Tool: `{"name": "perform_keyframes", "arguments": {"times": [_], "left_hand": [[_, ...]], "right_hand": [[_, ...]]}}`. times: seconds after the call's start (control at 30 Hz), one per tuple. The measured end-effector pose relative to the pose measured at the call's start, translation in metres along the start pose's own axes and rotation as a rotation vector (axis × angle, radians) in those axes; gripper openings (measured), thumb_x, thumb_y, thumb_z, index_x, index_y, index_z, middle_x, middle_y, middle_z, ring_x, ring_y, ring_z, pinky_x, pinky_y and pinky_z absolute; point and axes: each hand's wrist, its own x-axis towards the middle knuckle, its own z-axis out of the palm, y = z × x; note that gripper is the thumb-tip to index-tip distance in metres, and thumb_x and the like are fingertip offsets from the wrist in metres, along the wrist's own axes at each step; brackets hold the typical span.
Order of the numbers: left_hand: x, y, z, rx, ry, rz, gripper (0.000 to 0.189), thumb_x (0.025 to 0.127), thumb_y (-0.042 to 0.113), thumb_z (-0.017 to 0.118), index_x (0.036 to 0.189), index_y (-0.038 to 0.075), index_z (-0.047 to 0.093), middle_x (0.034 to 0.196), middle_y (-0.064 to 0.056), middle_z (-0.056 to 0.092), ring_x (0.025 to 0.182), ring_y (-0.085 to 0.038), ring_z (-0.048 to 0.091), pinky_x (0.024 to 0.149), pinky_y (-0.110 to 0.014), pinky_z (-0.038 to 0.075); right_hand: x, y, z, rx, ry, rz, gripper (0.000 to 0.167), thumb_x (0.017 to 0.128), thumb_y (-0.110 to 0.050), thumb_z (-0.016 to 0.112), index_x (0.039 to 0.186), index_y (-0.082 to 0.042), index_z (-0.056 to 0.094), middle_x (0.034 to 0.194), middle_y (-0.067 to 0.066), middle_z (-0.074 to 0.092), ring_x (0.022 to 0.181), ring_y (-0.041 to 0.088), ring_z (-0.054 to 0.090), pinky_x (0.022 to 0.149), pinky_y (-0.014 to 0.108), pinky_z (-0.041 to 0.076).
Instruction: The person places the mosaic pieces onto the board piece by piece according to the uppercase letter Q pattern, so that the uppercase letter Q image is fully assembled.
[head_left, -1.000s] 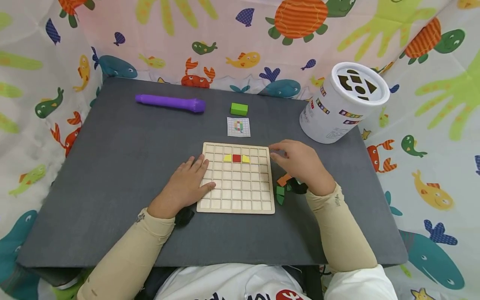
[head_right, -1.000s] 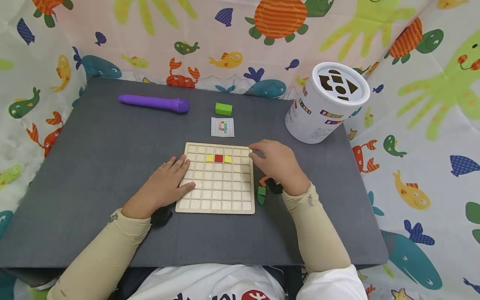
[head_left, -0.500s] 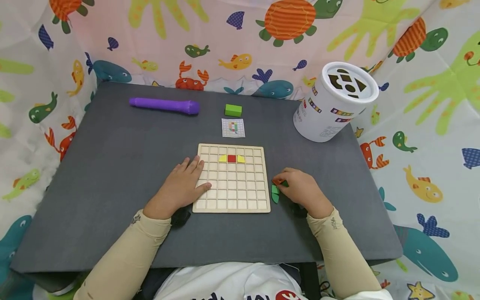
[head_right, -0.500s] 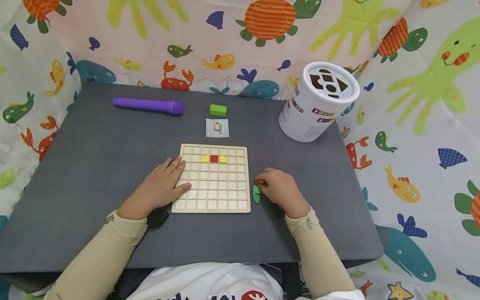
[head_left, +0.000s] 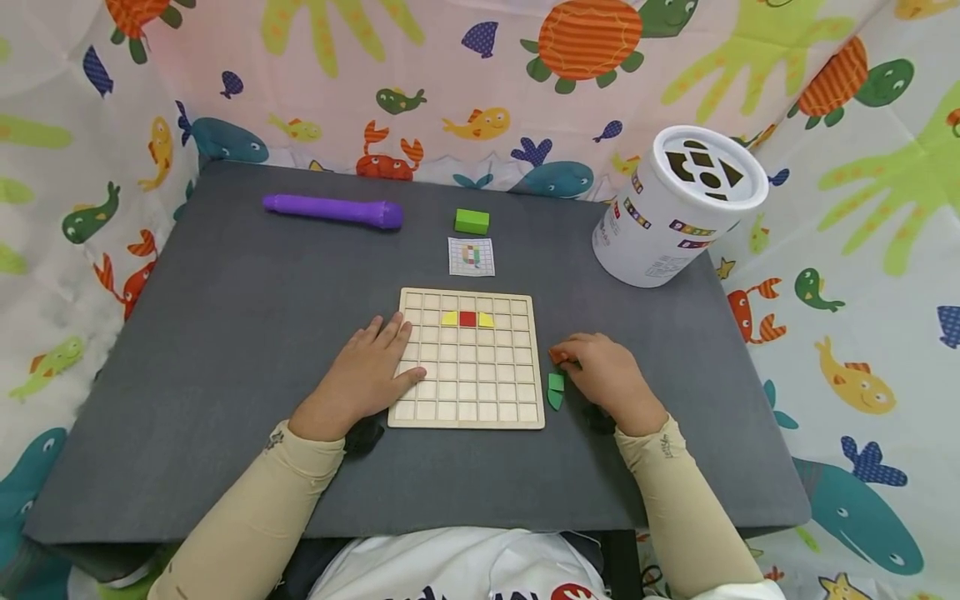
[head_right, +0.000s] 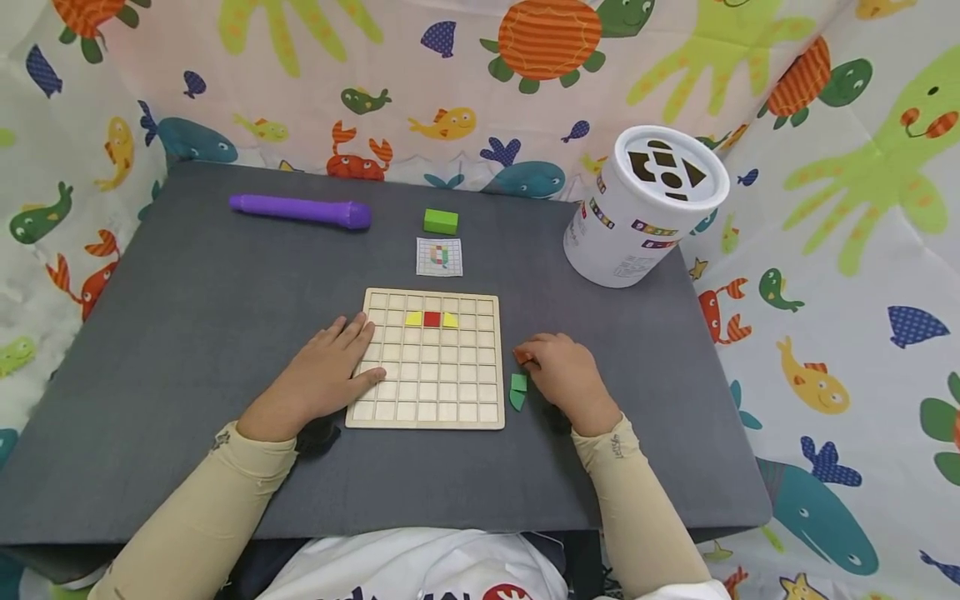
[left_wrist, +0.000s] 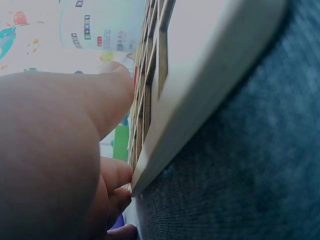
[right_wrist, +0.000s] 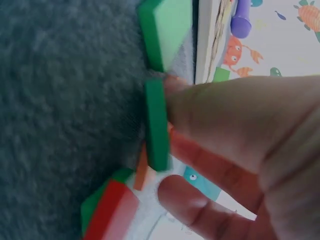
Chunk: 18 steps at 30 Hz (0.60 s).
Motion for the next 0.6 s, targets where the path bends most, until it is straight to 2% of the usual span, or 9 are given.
{"name": "perform_keyframes", "arguments": {"times": [0.03,0.13,0.3,0.43,0.6], "left_hand": [[0.000,0.000,0.001,0.001,0.001,0.001,0.086,0.109,0.054,0.054,0.168,-0.001,0.025,0.176,-0.020,0.016,0.160,-0.046,0.014,0.128,-0.060,0.015],[0.001,0.001,0.000,0.002,0.001,0.002,0.086,0.109,0.054,0.054,0.168,-0.001,0.025,0.175,-0.020,0.016,0.160,-0.046,0.014,0.128,-0.060,0.016],[0.001,0.003,-0.002,-0.001,-0.005,-0.001,0.086,0.109,0.053,0.055,0.168,-0.001,0.024,0.175,-0.020,0.016,0.160,-0.046,0.013,0.128,-0.060,0.015],[0.001,0.002,0.000,-0.001,-0.010,-0.008,0.086,0.109,0.053,0.055,0.168,-0.001,0.024,0.176,-0.020,0.015,0.160,-0.046,0.013,0.128,-0.060,0.014],[0.003,0.001,0.003,0.011,-0.008,-0.011,0.086,0.109,0.055,0.053,0.169,0.000,0.023,0.176,-0.019,0.015,0.160,-0.045,0.013,0.128,-0.059,0.015]], "right_hand": [[0.001,0.001,0.001,0.004,0.005,-0.002,0.024,0.093,-0.004,0.083,0.115,-0.014,0.084,0.113,0.002,0.078,0.102,0.031,0.071,0.087,0.050,0.059],[0.005,0.002,0.001,0.000,0.023,-0.008,0.017,0.091,-0.009,0.086,0.106,-0.015,0.085,0.102,-0.001,0.078,0.090,0.025,0.070,0.080,0.048,0.060],[0.016,-0.006,-0.004,-0.033,0.029,-0.009,0.004,0.092,-0.014,0.084,0.096,-0.016,0.083,0.085,-0.003,0.071,0.070,0.017,0.059,0.059,0.038,0.053],[0.033,-0.033,-0.008,-0.048,0.043,-0.040,0.011,0.094,-0.026,0.084,0.099,-0.016,0.086,0.089,-0.004,0.075,0.071,0.015,0.060,0.055,0.035,0.051],[0.065,-0.078,-0.002,-0.048,0.001,-0.162,0.016,0.098,-0.034,0.081,0.101,-0.020,0.087,0.095,-0.007,0.079,0.077,0.012,0.067,0.057,0.033,0.054]]}}
